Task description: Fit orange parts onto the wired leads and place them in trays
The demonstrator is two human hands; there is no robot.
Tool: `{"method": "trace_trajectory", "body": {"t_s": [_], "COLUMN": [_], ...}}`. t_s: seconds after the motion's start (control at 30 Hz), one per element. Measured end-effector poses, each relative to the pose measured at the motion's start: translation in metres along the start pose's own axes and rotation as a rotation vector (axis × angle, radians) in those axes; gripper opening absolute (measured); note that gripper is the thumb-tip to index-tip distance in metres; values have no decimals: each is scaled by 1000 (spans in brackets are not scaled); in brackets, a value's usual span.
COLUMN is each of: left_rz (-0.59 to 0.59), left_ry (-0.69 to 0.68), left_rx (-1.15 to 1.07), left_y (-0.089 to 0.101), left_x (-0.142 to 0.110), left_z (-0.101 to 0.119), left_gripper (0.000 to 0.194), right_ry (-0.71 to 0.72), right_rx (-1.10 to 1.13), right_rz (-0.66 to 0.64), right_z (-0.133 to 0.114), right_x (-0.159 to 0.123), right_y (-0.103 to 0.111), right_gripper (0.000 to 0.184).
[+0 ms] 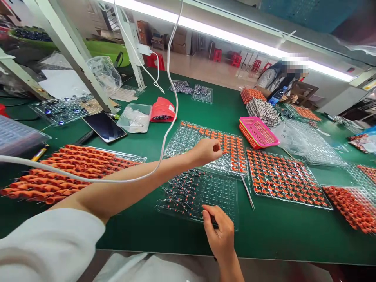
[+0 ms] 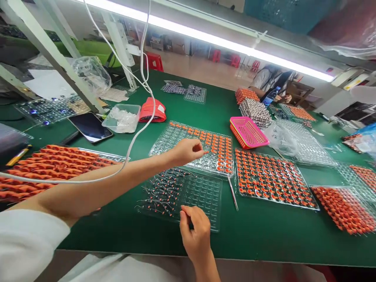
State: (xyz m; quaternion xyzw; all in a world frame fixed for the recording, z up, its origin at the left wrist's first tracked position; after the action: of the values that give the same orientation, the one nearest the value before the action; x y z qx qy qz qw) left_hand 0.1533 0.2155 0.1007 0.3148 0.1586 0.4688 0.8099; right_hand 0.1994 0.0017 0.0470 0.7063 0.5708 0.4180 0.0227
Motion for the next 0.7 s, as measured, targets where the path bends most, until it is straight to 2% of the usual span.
{"method": "trace_trajectory", "body": {"t_s": [0.07, 0.13, 0.2, 0.3, 0.37, 0.43, 0.57, 0.7], "left_rz": [-38, -84, -105, -120, -133, -142, -152, -129], "left_ry": [-25, -5, 80, 305, 435, 493, 491, 482], "left_rx": [-97, -346, -483, -646, -782, -884, -955, -976], "left_y": [9, 15, 15, 1, -15, -28, -39, -37], "left_x": [-42, -83, -117, -148, -159, -162, -159, -159], "left_z": [1, -7, -26, -66, -89, -102, -110, -111], "left_gripper": [14, 25, 33, 28, 25, 24, 23, 20], "right_ry": [-45, -81, -120, -199, -215, -186, -107, -25], "right_rx": [46, 56, 20, -45, -81, -114, -210, -275], "right_rz": [-34, -68, -98, -182, -259, -339, -456, -528], "right_z": [1, 3, 7, 19, 23, 22, 14, 5], "right_x": [1, 2, 5, 9, 14, 19, 30, 37], "right_y": [1, 4, 8, 8, 1, -10, -32, -51], "right_gripper": [17, 16, 14, 12, 12, 12, 12, 12]}}
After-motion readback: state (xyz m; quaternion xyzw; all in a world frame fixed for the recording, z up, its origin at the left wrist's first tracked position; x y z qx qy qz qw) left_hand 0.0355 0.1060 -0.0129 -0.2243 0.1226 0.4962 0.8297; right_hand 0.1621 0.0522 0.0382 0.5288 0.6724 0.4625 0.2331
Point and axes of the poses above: each hand's wrist, its own x-axis towards the middle knuckle, its own y-axis out of the back of the hand, z = x × y, the point moved 9 cm from there along x, towards the middle knuckle, and after that the axes turned 5 degrees about y, right-handed, at the moved point
